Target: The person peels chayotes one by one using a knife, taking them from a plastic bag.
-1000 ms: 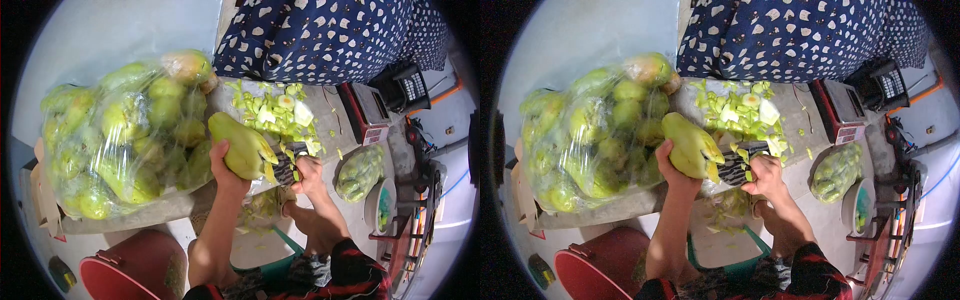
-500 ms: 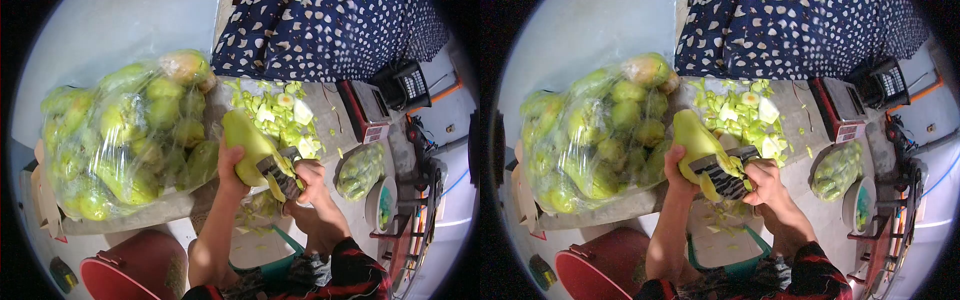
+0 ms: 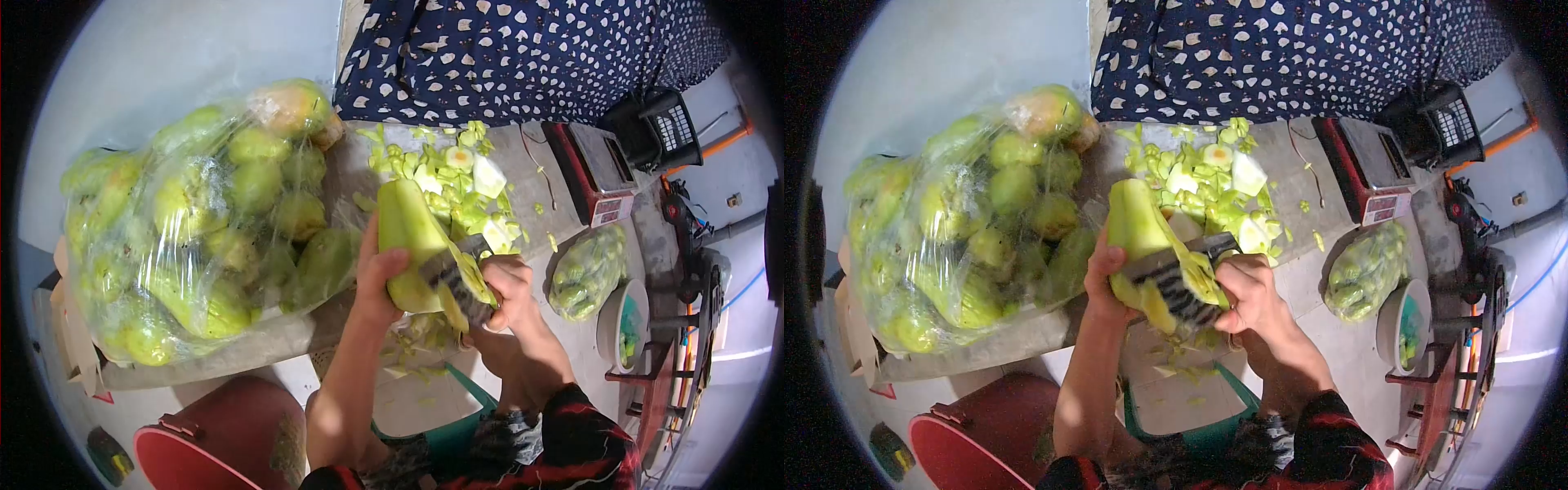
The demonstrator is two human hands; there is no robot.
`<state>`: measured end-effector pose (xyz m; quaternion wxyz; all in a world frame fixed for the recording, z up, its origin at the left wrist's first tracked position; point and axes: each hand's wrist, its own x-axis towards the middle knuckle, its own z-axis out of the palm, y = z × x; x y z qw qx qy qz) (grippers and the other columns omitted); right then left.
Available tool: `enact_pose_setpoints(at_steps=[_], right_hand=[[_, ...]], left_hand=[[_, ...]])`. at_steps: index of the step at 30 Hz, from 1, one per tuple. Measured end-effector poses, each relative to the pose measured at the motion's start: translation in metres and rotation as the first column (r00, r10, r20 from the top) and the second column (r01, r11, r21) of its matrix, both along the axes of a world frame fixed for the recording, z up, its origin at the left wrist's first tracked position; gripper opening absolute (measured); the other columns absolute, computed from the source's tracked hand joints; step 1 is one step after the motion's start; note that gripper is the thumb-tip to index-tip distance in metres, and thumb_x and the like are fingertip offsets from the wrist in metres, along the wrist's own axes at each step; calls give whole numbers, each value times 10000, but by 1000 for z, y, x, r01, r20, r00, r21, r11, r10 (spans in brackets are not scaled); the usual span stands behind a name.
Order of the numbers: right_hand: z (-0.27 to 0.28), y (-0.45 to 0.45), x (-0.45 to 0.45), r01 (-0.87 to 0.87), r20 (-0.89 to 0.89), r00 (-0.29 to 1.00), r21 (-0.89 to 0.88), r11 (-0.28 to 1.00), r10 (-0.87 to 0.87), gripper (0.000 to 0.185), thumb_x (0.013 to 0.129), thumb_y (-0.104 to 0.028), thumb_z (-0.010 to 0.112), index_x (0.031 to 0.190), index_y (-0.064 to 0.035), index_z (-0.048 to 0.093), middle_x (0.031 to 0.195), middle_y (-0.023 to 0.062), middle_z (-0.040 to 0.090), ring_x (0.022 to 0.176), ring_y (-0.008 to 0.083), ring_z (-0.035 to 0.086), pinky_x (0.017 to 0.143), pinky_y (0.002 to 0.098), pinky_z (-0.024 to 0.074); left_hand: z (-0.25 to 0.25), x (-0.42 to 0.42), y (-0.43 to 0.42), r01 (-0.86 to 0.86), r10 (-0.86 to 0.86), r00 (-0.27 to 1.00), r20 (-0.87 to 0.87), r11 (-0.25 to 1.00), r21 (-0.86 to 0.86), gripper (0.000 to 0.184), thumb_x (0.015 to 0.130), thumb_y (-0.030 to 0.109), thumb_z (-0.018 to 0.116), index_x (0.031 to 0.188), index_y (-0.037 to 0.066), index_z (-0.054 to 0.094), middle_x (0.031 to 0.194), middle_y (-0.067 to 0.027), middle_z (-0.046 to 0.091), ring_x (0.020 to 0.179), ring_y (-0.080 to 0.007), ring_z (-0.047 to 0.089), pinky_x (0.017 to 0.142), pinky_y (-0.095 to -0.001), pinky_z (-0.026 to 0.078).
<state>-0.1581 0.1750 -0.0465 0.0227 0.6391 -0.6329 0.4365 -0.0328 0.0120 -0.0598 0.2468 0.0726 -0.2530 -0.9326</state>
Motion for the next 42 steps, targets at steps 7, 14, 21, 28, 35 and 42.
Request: enact_pose_setpoints(at_steps=[7,14,21,28,35,42], right_hand=[[1,4,-1,13,30,999,37,999,-15,758,862,-747,401,587,-44,464,485,47,336,396,237,404,399,347,319],[-7,3,-4,58,-21,998,84,995,-57,743,865,-739,403,590,-49,419,483,63,330,392,264,398,397,372,317],[-25,-1,-15,246,-51,969,111,963,-241,741,874,-744,362,592,-59,380,468,69,325,385,266,400,393,366,326],[-8,-2,-7,181,-73,981,41,983,-178,741,876,-738,368,597,-54,416,461,64,322,388,264,403,398,366,333],[-38,4,-38,475,19,872,204,856,-489,759,898,-701,359,634,6,435,490,167,357,449,386,405,450,421,338],[-31,-2,-22,433,124,884,153,888,-452,755,888,-719,358,609,-18,409,499,125,332,428,305,392,435,385,317]], left_hand=[[2,1,-1,14,-14,1000,15,1000,5,843,664,334,654,1394,18,374,1235,-169,557,1087,-284,587,939,-414,494],[4,1,-4,52,-52,999,12,998,-32,846,671,344,650,1399,16,368,1262,-176,547,1092,-281,586,943,-403,492],[5,2,-2,87,-86,994,-65,996,19,827,699,271,634,1420,29,309,1193,-149,545,1060,-257,599,889,-375,524],[7,6,-1,122,-122,992,-30,993,-7,831,674,316,643,1391,5,362,1188,-153,562,1037,-252,607,866,-372,529],[2,6,-2,175,-174,984,-46,984,33,767,686,322,632,1355,19,407,1134,-128,582,986,-252,622,882,-375,519],[-14,0,-6,51,-71,997,26,881,470,697,758,477,537,1276,12,520,1151,-202,619,1022,-329,632,864,-458,532]])
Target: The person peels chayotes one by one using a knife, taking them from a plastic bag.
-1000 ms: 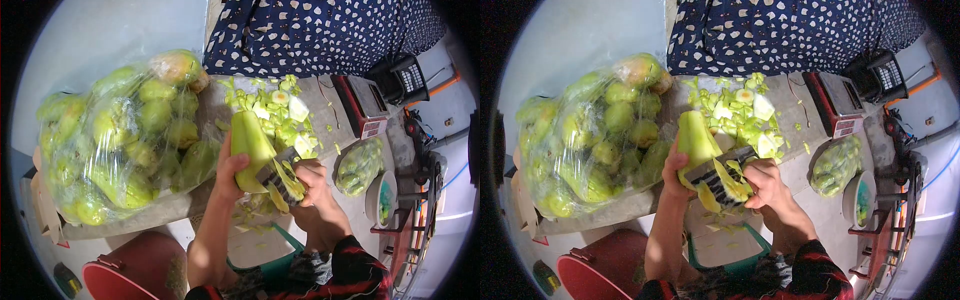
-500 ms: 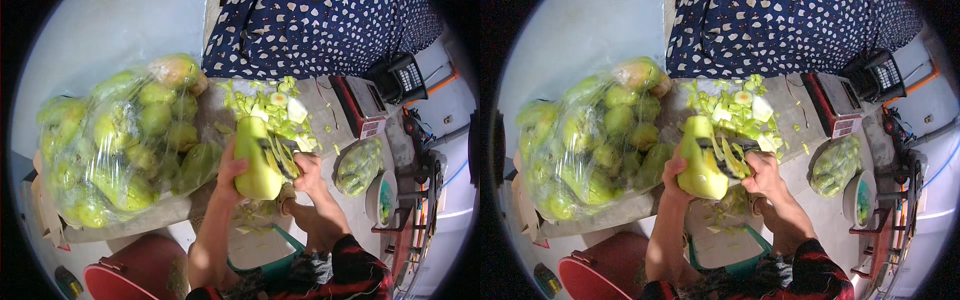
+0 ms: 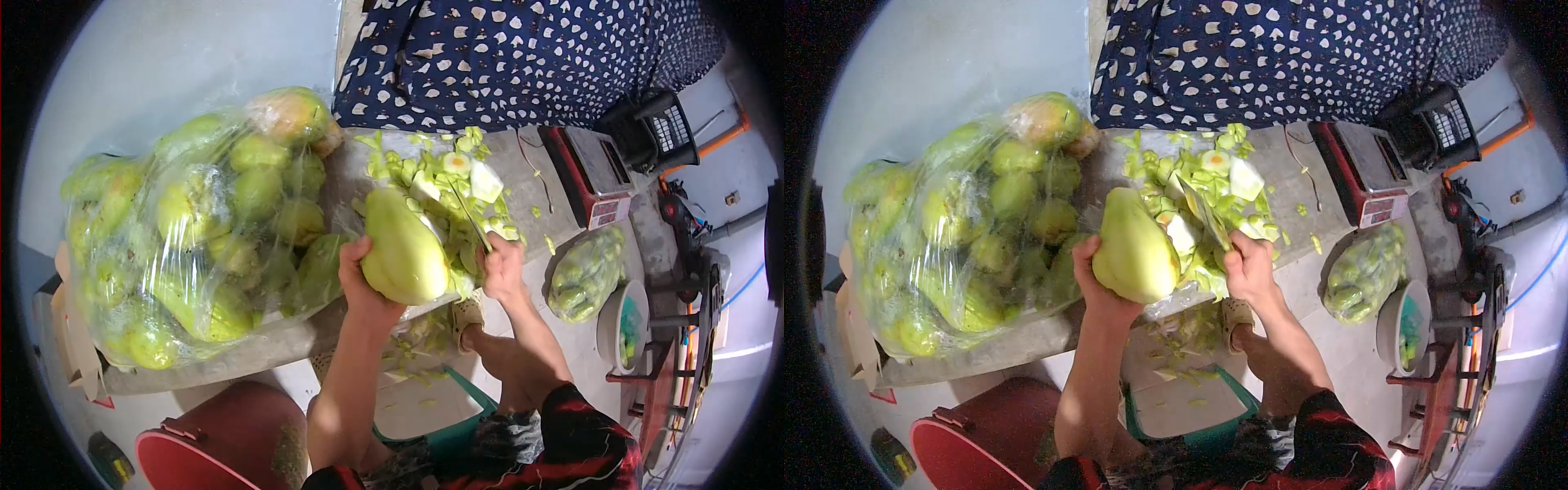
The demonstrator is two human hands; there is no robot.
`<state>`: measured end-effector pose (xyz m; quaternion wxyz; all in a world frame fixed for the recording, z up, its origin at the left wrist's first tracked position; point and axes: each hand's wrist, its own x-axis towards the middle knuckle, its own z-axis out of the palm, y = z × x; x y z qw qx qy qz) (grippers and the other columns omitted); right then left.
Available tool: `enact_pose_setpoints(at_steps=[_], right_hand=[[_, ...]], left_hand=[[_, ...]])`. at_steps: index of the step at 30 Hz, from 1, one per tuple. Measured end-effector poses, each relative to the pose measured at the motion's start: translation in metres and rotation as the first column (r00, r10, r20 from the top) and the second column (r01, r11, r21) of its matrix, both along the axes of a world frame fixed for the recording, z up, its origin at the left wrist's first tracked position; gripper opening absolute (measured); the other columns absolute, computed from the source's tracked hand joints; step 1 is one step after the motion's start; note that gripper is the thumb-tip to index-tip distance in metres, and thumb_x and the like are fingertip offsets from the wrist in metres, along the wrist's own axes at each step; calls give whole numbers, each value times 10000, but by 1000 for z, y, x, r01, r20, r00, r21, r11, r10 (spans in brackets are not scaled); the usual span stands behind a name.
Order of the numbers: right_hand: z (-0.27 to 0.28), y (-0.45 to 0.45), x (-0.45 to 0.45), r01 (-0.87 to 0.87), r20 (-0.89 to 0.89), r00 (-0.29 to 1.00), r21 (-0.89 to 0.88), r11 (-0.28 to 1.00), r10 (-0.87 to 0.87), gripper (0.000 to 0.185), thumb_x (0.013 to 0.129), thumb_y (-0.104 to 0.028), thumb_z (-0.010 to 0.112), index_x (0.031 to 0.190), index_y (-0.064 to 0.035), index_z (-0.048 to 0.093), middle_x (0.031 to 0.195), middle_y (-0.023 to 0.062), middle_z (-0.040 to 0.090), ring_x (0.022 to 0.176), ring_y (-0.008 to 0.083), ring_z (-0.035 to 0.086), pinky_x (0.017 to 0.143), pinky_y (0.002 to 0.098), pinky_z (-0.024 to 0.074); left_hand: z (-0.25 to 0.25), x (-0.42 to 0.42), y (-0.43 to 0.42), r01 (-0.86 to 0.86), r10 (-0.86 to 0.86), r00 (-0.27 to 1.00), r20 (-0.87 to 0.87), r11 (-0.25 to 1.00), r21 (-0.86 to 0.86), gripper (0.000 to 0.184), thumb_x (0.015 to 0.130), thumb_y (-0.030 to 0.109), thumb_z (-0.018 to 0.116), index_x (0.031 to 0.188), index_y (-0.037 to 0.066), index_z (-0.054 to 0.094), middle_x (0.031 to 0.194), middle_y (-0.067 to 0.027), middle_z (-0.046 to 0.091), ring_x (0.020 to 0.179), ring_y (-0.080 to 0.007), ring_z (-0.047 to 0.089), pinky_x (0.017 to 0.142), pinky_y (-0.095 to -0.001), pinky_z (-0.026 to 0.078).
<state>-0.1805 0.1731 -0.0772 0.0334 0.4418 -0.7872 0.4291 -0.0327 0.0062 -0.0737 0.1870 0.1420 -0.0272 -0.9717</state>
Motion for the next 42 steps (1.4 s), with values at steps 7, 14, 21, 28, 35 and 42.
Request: enact_pose_setpoints(at_steps=[7,14,21,28,35,42], right_hand=[[17,-9,21,-522,-496,759,-76,850,421,769,805,-781,453,561,-56,370,542,60,351,418,217,367,398,331,283],[27,-13,36,-540,-532,724,-41,841,439,765,789,-774,479,581,-43,388,547,58,369,421,225,384,397,336,297],[6,-5,14,-447,-380,838,-64,892,393,759,801,-783,468,577,-62,386,519,51,343,402,231,380,398,350,307],[31,-3,24,-590,-374,762,-61,805,529,752,789,-780,486,564,-77,347,540,42,323,427,228,377,403,345,285],[14,1,15,-517,-348,809,-37,855,474,738,824,-765,449,564,-83,345,522,46,324,409,240,377,400,350,301],[8,1,13,-400,-309,874,-24,916,374,716,868,-716,435,573,-65,378,495,61,332,394,265,391,393,365,324]], left_hand=[[-3,-7,1,-98,97,994,40,995,6,683,794,538,473,1226,14,553,1137,-207,628,1001,-343,630,905,-467,512],[6,-4,10,-57,55,997,-55,998,-27,591,816,487,493,1207,48,555,1133,-136,627,1024,-281,620,908,-428,497],[1,-2,7,-124,125,992,29,992,-18,665,790,514,507,1239,24,532,1137,-166,621,1006,-299,624,895,-430,507],[0,-3,0,-80,69,992,-103,991,-109,632,782,450,528,1253,29,519,1148,-132,620,1028,-270,621,896,-405,509],[6,-2,0,-83,87,996,9,979,-185,750,769,562,493,1263,-3,501,1120,-209,609,1005,-325,617,871,-440,514],[17,5,-12,-123,102,988,-115,973,-196,731,770,546,500,1287,29,489,1127,-231,592,1011,-351,597,862,-440,513]])
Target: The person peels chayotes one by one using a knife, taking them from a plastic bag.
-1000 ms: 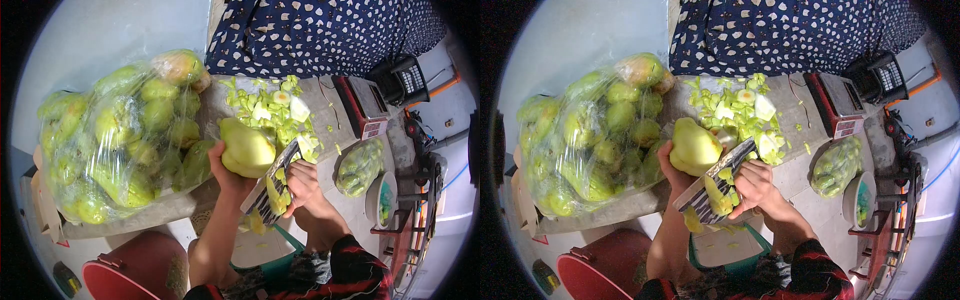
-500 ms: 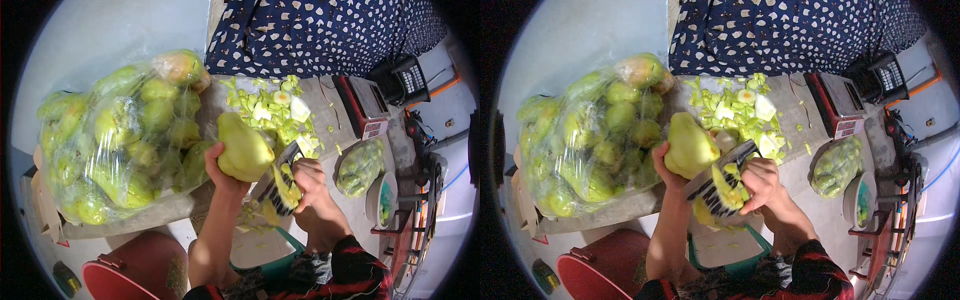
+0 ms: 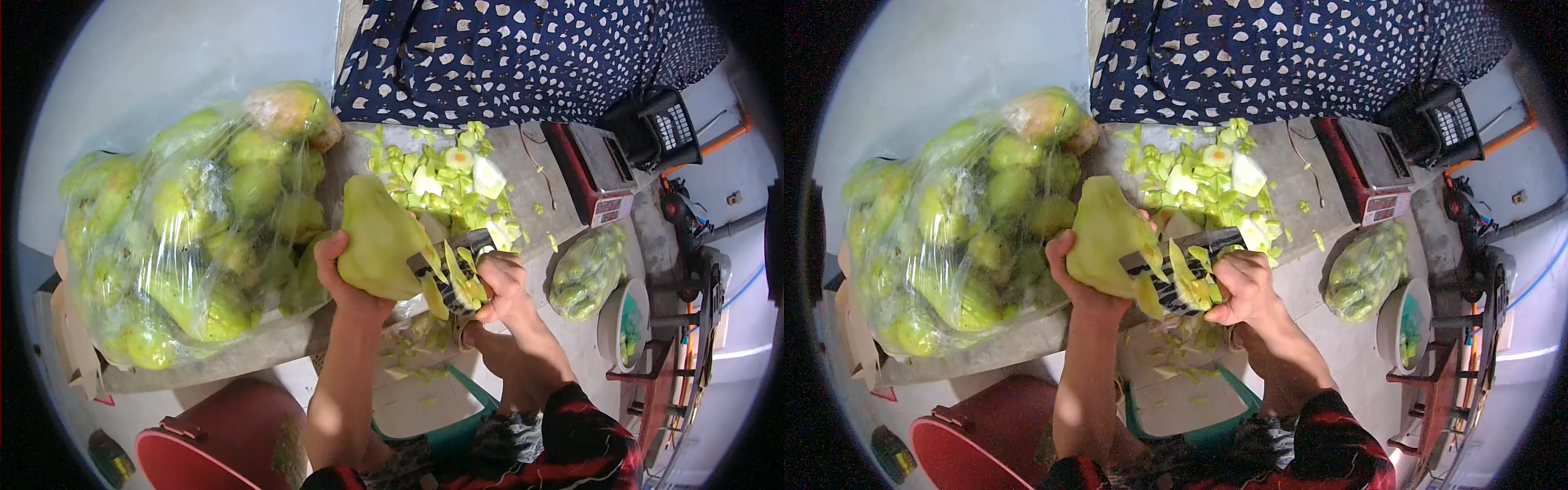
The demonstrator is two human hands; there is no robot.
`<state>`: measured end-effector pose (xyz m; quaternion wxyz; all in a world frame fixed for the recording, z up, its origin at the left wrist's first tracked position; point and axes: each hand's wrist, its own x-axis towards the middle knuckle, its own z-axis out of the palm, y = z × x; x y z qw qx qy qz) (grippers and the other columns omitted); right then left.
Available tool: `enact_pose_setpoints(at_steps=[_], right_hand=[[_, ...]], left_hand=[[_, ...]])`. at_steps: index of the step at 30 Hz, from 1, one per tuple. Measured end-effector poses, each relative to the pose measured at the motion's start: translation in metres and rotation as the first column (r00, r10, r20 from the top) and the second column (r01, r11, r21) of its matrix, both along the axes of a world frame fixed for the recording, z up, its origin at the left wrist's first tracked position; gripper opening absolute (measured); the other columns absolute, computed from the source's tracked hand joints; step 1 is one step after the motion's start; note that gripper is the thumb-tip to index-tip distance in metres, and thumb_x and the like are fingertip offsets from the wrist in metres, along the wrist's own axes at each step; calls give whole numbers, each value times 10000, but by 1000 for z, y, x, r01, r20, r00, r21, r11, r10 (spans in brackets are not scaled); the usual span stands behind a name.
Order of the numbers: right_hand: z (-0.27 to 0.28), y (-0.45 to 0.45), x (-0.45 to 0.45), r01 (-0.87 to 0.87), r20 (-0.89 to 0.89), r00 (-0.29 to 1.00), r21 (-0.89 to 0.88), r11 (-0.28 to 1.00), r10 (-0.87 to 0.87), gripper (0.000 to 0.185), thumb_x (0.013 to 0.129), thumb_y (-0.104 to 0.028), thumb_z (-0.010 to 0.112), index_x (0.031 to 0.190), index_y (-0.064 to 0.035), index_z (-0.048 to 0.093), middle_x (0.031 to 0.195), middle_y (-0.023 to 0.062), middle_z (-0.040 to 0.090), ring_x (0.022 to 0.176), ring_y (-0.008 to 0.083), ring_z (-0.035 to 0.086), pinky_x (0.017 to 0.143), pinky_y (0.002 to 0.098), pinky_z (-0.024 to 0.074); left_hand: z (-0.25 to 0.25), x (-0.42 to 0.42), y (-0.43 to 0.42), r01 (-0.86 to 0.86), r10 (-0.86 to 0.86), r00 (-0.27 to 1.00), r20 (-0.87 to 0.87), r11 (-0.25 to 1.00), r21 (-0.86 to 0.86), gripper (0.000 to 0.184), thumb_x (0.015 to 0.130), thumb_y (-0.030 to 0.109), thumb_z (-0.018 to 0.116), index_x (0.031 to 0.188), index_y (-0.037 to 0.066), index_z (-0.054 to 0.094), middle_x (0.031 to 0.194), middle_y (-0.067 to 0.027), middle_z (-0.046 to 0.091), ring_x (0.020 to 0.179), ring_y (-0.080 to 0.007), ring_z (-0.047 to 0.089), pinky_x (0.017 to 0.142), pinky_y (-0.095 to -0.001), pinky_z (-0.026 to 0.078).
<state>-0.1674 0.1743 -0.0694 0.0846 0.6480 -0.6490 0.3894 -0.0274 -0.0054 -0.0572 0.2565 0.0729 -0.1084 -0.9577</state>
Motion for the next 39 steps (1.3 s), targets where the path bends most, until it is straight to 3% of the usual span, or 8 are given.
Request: enact_pose_setpoints(at_steps=[4,6,8,10,18,20,32,39], right_hand=[[5,-2,4,-25,-25,999,-14,1000,25,712,875,-707,432,579,-61,392,496,64,344,391,262,399,392,368,326],[-3,-3,5,202,91,973,116,972,-213,710,885,-697,421,588,-53,401,492,66,358,396,266,410,396,368,335],[-2,-4,3,237,77,966,128,963,-248,712,890,-697,406,594,-49,405,486,68,368,401,265,425,400,367,345],[3,1,2,141,126,981,81,987,-150,714,892,-697,397,590,-50,402,479,63,352,398,255,420,400,365,337],[19,0,16,-99,111,989,-22,995,101,809,854,-779,355,611,-19,489,511,50,383,397,228,410,400,343,322],[20,-1,17,-111,104,988,-15,994,112,799,870,-762,343,610,-20,483,516,58,401,406,232,433,404,341,336],[3,-2,1,194,176,960,134,972,-216,714,889,-698,393,586,-51,387,481,68,340,394,271,397,396,371,331],[25,-1,24,-99,185,977,-39,994,104,740,868,-735,403,576,-55,405,501,60,342,399,242,394,393,360,304]], left_hand=[[0,2,-2,7,-7,1000,-14,1000,-23,718,774,526,512,1295,32,484,1137,-235,591,1012,-349,601,844,-442,526],[-4,5,-1,-10,10,1000,1,999,50,719,774,519,514,1298,28,481,1141,-236,590,1014,-346,605,852,-443,528],[-11,6,-3,-30,28,999,16,993,114,720,774,512,517,1302,24,478,1145,-238,590,1016,-344,609,860,-444,529],[-21,7,-5,65,-50,992,-113,988,138,715,773,492,520,1307,19,474,1152,-242,589,1018,-340,617,883,-445,524],[-13,0,2,179,-184,981,-56,980,-81,787,738,494,524,1319,-32,450,1168,-246,585,1012,-342,621,891,-435,519],[-13,2,2,199,-206,978,-39,970,-139,695,752,417,532,1286,-25,480,1142,-188,608,987,-274,631,848,-376,527],[-11,6,6,235,-238,971,-35,969,-79,710,732,384,551,1312,-16,455,1102,-153,622,936,-256,642,820,-368,536],[-5,5,-1,242,-252,963,-99,965,-103,741,727,381,546,1342,-14,425,1153,-161,601,994,-246,626,850,-355,525]])
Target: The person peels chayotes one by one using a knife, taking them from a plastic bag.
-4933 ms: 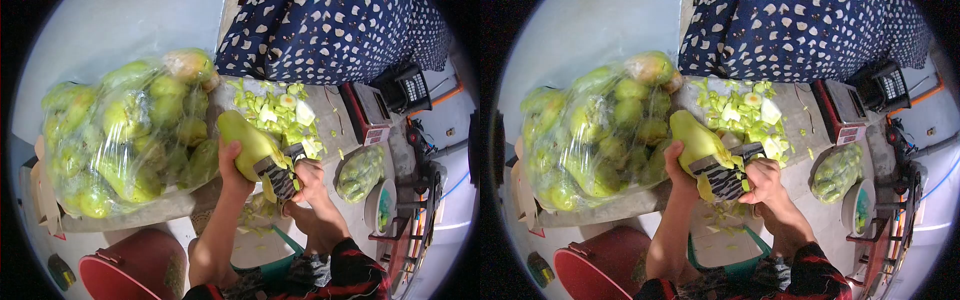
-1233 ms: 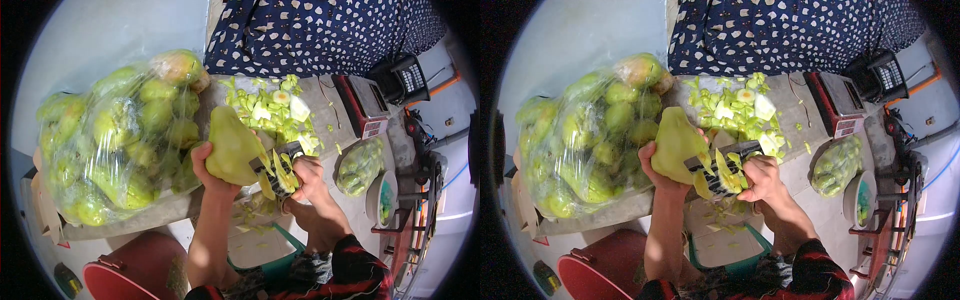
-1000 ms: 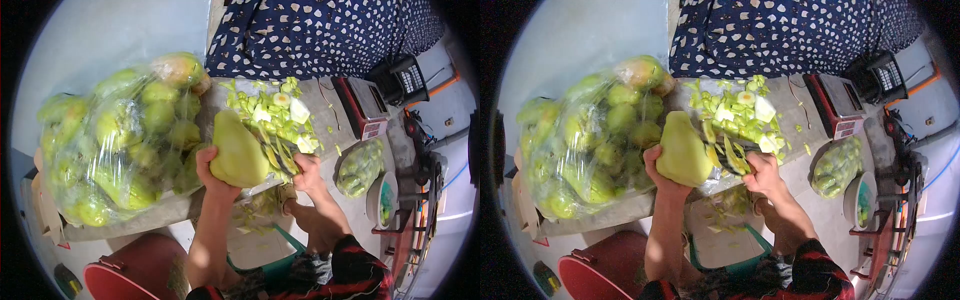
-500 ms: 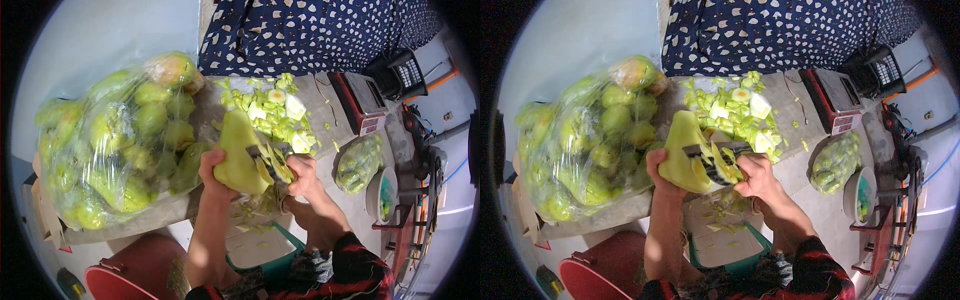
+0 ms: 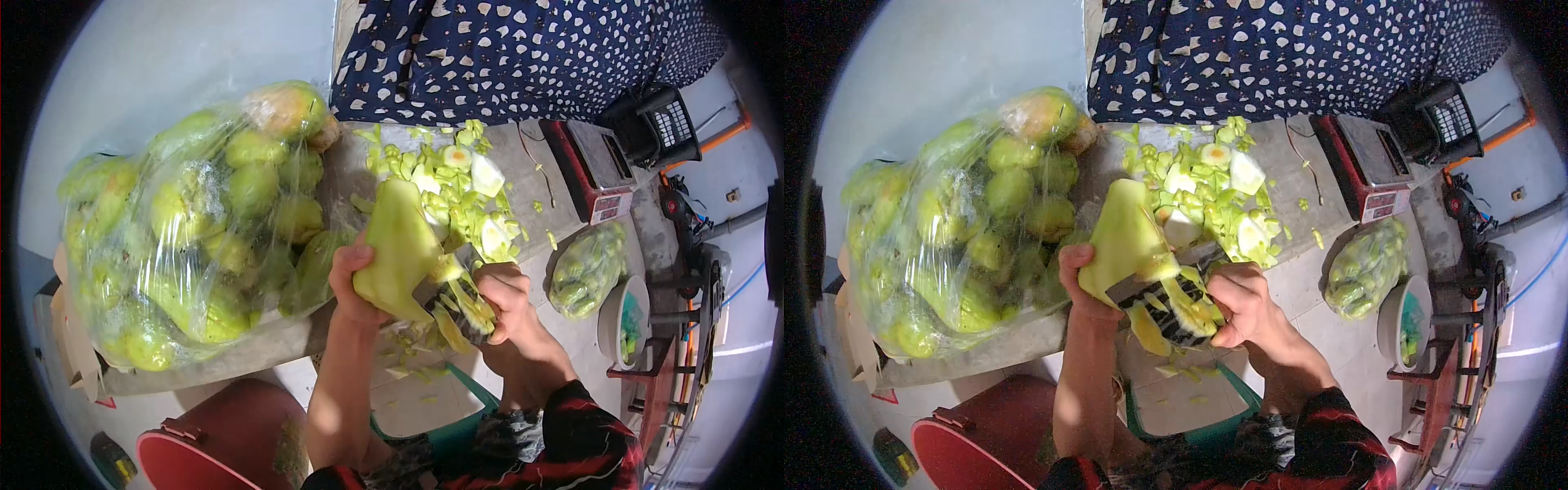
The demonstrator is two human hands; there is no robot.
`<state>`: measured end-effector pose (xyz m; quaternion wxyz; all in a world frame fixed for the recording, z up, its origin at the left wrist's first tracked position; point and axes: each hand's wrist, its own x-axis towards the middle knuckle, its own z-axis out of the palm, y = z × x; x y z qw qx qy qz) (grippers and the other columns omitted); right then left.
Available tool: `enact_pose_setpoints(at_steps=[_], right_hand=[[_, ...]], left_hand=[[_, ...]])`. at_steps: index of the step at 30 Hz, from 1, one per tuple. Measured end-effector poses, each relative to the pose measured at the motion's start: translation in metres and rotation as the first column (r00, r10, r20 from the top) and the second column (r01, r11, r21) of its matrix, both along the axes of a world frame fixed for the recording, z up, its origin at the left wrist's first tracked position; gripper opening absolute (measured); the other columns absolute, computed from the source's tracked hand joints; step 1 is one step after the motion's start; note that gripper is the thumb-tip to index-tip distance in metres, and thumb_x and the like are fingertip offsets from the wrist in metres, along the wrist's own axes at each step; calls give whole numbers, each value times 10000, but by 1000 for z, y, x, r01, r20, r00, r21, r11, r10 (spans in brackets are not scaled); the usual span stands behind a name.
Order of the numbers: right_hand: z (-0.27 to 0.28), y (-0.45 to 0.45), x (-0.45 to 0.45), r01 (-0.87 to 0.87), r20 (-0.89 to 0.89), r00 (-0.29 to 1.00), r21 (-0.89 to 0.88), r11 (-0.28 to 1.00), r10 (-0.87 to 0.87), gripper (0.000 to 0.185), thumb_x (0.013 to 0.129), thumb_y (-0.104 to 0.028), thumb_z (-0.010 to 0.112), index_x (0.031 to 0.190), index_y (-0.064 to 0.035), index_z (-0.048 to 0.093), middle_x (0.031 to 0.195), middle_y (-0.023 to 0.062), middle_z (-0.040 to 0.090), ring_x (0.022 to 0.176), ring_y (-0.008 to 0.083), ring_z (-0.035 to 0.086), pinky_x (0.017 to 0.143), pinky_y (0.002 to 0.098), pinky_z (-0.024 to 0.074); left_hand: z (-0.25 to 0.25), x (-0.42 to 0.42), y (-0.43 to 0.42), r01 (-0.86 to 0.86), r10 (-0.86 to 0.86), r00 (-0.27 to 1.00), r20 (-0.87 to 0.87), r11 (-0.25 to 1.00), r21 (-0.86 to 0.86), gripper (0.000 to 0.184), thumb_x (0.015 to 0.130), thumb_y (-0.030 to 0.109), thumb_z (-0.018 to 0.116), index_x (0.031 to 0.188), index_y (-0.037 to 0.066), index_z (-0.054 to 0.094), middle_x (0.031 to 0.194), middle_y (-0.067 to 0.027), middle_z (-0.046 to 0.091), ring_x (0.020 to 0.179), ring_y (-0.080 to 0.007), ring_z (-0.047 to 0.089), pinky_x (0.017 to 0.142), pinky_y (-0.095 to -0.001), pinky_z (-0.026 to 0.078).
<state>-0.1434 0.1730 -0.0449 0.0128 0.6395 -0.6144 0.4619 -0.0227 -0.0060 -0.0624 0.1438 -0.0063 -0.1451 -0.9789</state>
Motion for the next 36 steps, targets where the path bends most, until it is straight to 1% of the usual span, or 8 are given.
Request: enact_pose_setpoints(at_steps=[3,6,19,22,26,31,33,36], right_hand=[[-4,-1,-4,-39,-23,999,-13,999,39,743,865,-737,406,583,-49,413,504,64,348,401,252,403,396,369,311],[-12,-3,-12,170,-29,985,102,980,-168,725,876,-716,405,590,-50,413,485,60,341,393,262,406,393,365,319],[-29,-5,-31,445,-70,896,137,885,-439,735,882,-717,396,621,-30,422,462,105,354,408,307,429,422,379,355],[-26,-5,-31,466,61,874,177,867,-482,824,873,-777,241,581,-34,446,473,52,414,401,207,443,408,342,316],[-27,-3,-33,470,122,857,211,857,-501,845,842,-820,235,568,-46,434,483,26,450,417,162,445,409,320,315],[-31,-7,-19,338,705,610,182,923,-363,818,817,-834,337,633,-46,450,489,14,432,419,126,410,404,271,285],[-27,-5,-28,341,610,554,454,823,-566,766,858,-779,359,664,-45,459,486,15,416,409,119,376,403,270,269],[-31,-8,-23,433,541,599,402,807,-591,742,924,-695,315,632,-33,479,489,22,412,435,150,399,440,320,323]], left_hand=[[-4,1,-1,-14,14,1000,25,1000,4,741,725,379,545,1341,-16,427,1151,-159,603,995,-247,626,849,-357,527],[-1,5,2,3,-3,999,40,1000,10,734,725,377,551,1328,-23,435,1141,-161,608,985,-246,630,839,-356,530],[-1,-2,21,25,-23,996,90,999,-23,727,713,371,557,1320,-13,442,1122,-180,614,959,-257,642,821,-376,540],[-5,-7,19,50,-49,998,29,999,-19,731,719,394,546,1329,4,440,1123,-191,609,978,-295,635,842,-415,537],[-1,-10,12,37,-26,998,-51,972,230,771,754,491,525,1362,24,441,1250,-227,544,1115,-389,561,938,-565,461],[-10,-12,2,-104,94,994,46,942,319,712,818,482,483,1369,33,449,1264,-223,540,1153,-381,543,986,-567,428],[-13,-11,2,-173,155,984,86,944,279,677,834,455,472,1363,33,461,1281,-222,540,1174,-362,539,1003,-548,424],[-4,-12,4,-226,174,966,189,927,301,650,844,432,469,1353,28,472,1294,-223,538,1180,-350,541,1013,-510,429]])
